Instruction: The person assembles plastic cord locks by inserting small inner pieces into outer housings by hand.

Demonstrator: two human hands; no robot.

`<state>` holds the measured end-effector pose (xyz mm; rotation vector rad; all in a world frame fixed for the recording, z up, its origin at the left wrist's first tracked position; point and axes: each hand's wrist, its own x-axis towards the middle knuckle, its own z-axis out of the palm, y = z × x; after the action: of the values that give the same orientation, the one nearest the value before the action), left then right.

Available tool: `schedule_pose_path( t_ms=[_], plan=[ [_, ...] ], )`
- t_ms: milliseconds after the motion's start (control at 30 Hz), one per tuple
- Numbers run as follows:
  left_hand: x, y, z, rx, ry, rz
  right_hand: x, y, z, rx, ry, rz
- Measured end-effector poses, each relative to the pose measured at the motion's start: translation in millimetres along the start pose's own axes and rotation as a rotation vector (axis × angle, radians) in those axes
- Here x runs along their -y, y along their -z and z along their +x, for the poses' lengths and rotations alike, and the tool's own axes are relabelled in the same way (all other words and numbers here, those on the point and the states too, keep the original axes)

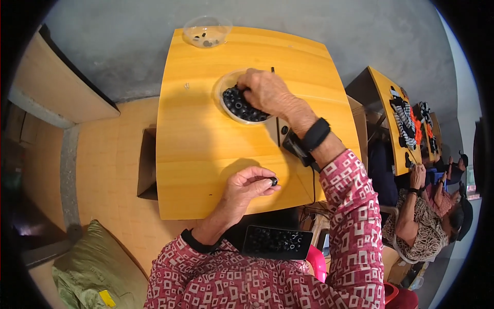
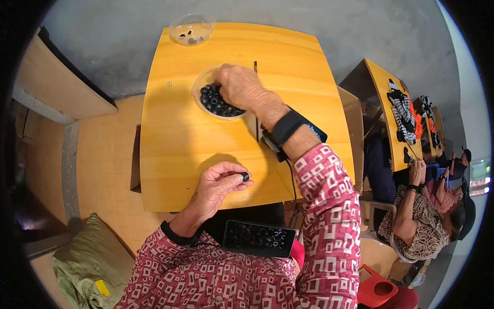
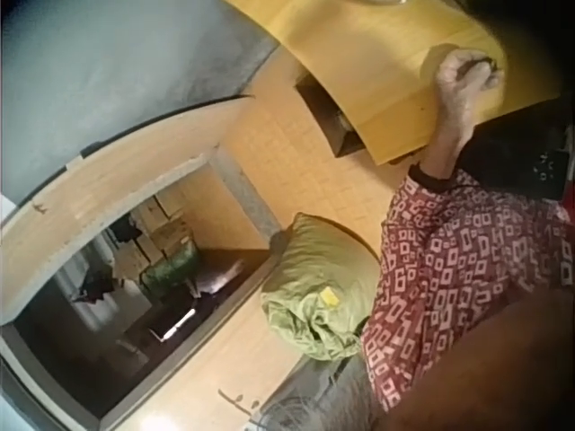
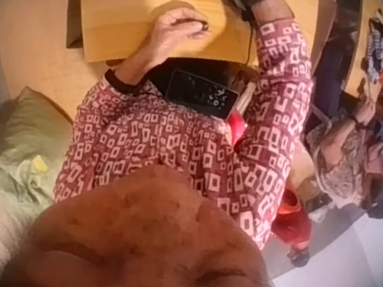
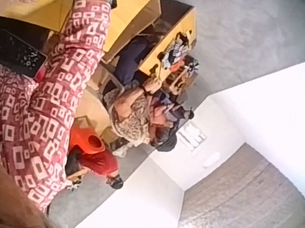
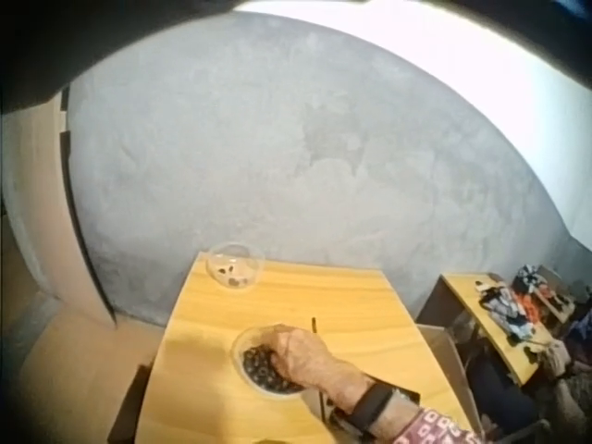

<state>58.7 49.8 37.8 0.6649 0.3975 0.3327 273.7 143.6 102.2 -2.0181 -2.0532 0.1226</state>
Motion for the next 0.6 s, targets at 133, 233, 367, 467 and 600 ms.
schedule_pose_path(
  t_ms=[133,233,367,467,600],
  plan=[
    [1,-2,1,0.018,0.003,-0.01,-20,17,-20,-0.018,-0.037,-0.057],
    [2,1,2,0.014,0.008,-0.028,-23,19,-22,0.032,-0.069,-0.11],
    [2,1,1,0.023,-0.008,-0.028,-8,21,-16,0.008,-0.109,-0.293],
    [0,0,1,0.007,0.0,-0.018,2,13,-11,0.054,-0.063,-0.125],
    [-3,-1,0,0.004,0.02,0.012,1,6,-7,0.104,-0.054,-0.045]
  ],
)
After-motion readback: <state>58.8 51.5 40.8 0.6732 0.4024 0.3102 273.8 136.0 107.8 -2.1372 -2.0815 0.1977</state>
